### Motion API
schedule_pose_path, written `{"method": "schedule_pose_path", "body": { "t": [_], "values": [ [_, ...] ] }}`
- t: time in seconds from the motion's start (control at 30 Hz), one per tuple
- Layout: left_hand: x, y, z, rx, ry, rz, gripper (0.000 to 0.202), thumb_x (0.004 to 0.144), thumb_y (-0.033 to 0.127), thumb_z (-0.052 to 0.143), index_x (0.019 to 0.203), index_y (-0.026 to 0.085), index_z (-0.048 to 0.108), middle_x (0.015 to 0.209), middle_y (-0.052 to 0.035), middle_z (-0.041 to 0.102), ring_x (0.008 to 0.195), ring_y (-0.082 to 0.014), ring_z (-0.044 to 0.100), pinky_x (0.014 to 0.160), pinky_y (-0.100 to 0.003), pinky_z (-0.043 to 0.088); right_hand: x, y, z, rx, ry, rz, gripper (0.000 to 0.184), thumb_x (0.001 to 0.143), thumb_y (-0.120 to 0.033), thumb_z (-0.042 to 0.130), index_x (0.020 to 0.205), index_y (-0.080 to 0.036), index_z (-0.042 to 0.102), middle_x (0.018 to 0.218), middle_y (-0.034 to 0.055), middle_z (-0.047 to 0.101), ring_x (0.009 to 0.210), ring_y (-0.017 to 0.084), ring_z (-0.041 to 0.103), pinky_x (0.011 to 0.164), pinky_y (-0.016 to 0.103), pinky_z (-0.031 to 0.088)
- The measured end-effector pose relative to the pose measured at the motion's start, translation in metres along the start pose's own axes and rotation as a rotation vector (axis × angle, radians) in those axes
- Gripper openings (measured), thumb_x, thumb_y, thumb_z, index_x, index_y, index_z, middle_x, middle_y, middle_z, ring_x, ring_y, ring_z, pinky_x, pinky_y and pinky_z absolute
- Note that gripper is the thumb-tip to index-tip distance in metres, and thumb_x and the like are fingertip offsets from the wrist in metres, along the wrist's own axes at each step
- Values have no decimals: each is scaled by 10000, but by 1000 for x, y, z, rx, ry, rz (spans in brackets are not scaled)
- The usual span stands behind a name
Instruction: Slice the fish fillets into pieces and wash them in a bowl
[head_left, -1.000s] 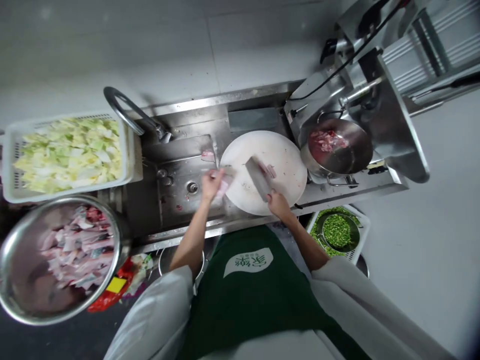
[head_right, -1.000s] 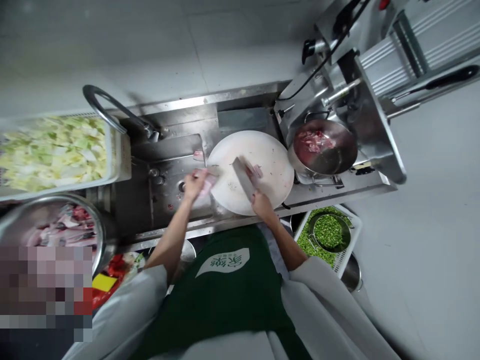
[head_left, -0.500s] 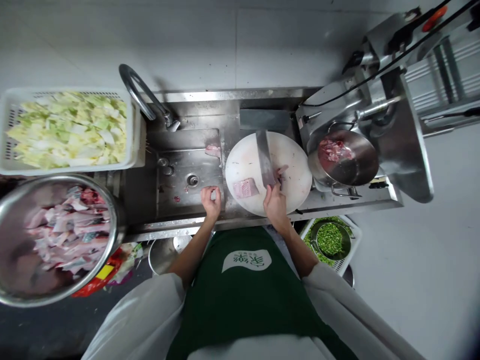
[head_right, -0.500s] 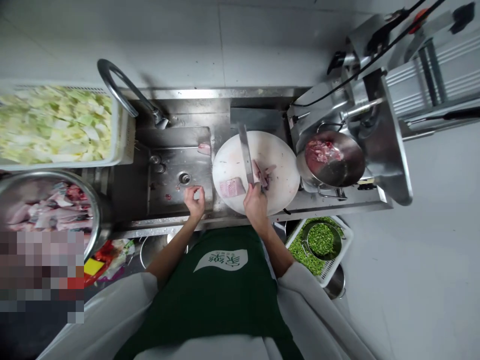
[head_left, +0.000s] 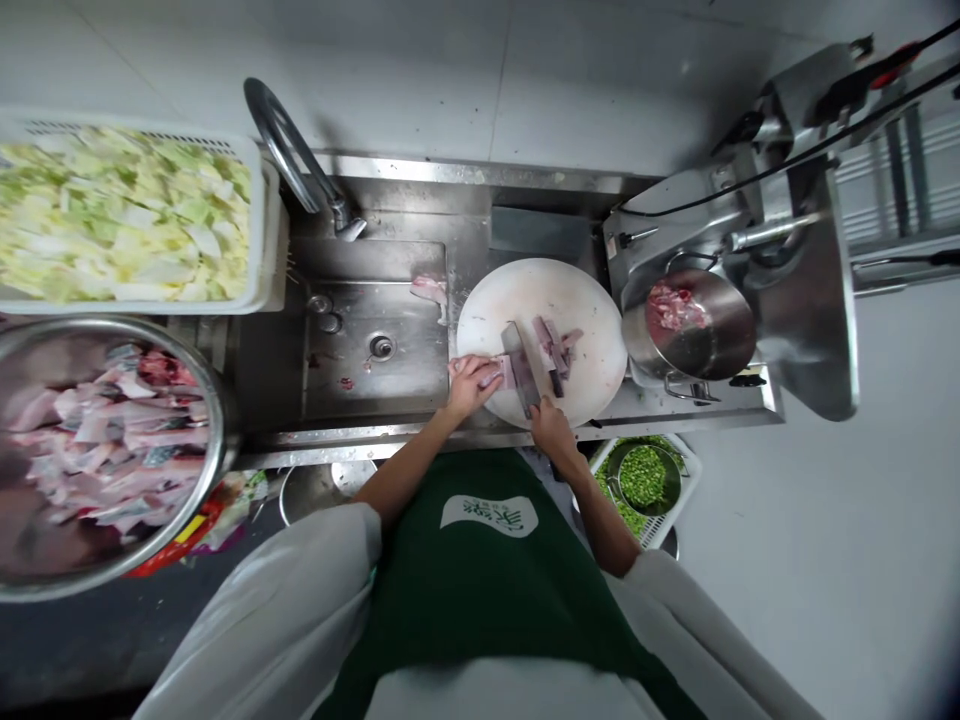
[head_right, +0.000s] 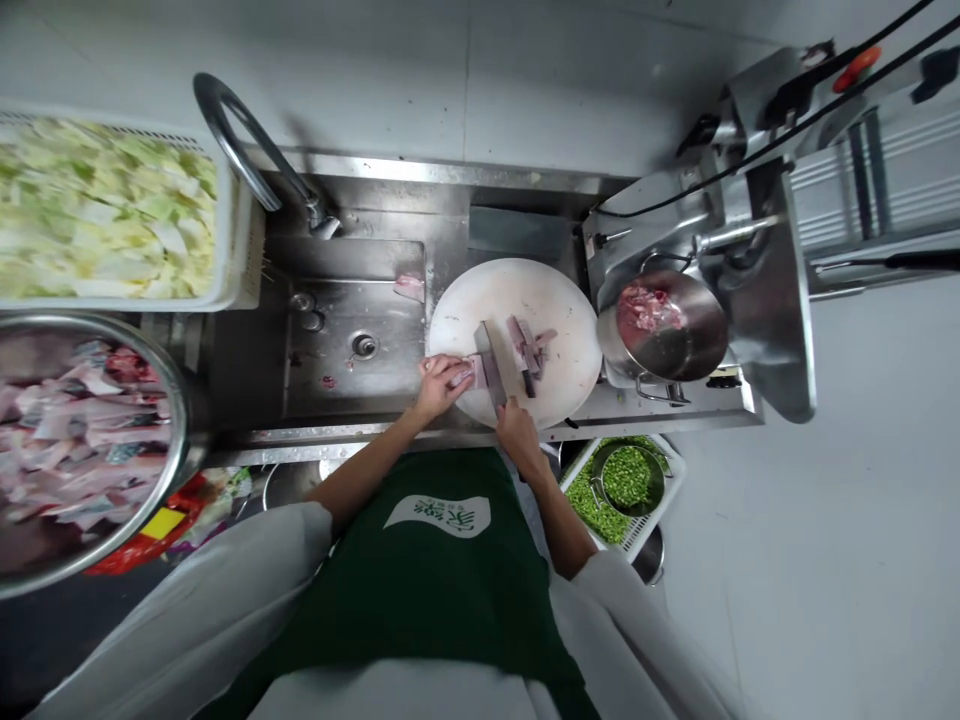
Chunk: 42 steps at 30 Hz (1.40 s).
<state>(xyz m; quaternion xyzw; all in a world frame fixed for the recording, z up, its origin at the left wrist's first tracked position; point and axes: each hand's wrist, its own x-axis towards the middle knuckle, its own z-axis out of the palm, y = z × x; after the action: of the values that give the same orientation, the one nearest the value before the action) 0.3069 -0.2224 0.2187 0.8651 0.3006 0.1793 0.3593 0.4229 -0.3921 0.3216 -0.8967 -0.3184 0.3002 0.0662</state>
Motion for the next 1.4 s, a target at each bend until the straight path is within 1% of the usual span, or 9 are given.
{"method": "schedule_pose_path", "body": {
  "t": [0.17,0.23,0.3,0.4,0.5,0.6,0.93,1.2,1.4],
  "values": [
    [-21,-25,-28,-77,440,-191,263,1036,420,560,992,233,739,1084,-126,717,1117,-296,638,1066,-499,435,-8,-27,-20,113,372,8,496,1106,-378,305,1338,-44,587,918,233,739,906,377,739,818,431,542],
    [-27,-32,-35,-73,523,-217,272,1037,422,538,958,236,720,1038,-121,711,1078,-293,644,1058,-502,446,-4,-42,-16,120,394,25,525,1119,-410,288,1331,-40,595,952,254,744,935,381,744,837,441,551],
    [-29,-33,-36,-53,492,-212,274,1040,411,530,941,240,720,1034,-115,716,1075,-289,647,1062,-505,448,4,-53,-3,64,240,44,453,1111,-329,322,1305,-45,616,991,259,760,957,362,754,851,427,560],
    [-20,-25,-24,-27,262,-88,264,1048,381,537,972,250,753,1112,-108,738,1153,-282,637,1094,-503,431,19,-63,18,-68,29,71,371,1059,-173,391,1324,-52,620,1069,242,779,1001,320,767,860,379,567],
    [-7,-18,-6,-33,5,145,237,1045,382,581,1066,270,789,1223,-94,746,1259,-284,604,1146,-511,385,31,-64,25,-109,24,49,368,1055,-164,431,1368,-79,603,1135,223,779,1060,300,767,858,338,563],
    [0,-18,8,-15,-93,224,254,1055,379,585,1161,284,796,1296,-91,735,1301,-289,586,1164,-527,358,39,-60,17,-86,12,17,342,1077,-185,411,1339,-86,607,1126,215,774,1061,303,759,866,343,553],
    [2,-26,15,48,-91,230,258,1066,368,604,1230,293,789,1324,-76,743,1273,-292,607,1132,-517,369,-17,-28,13,-79,-111,98,252,1116,-182,393,1228,-90,598,1029,200,746,987,291,731,833,338,487],
    [7,-20,7,10,-73,276,207,1029,337,665,1180,271,791,1292,-77,751,1242,-295,626,1107,-516,400,100,-54,-14,7,74,-68,336,1066,-221,461,1300,-48,628,1281,259,716,1231,328,674,1031,396,512],
    [-18,-35,-22,-119,366,108,233,1074,369,571,1062,214,745,1118,-104,745,1106,-256,667,1020,-459,497,51,-47,-32,50,343,-61,544,1116,-361,380,1532,-21,462,1191,262,737,1138,353,714,994,440,540]
  ]
}}
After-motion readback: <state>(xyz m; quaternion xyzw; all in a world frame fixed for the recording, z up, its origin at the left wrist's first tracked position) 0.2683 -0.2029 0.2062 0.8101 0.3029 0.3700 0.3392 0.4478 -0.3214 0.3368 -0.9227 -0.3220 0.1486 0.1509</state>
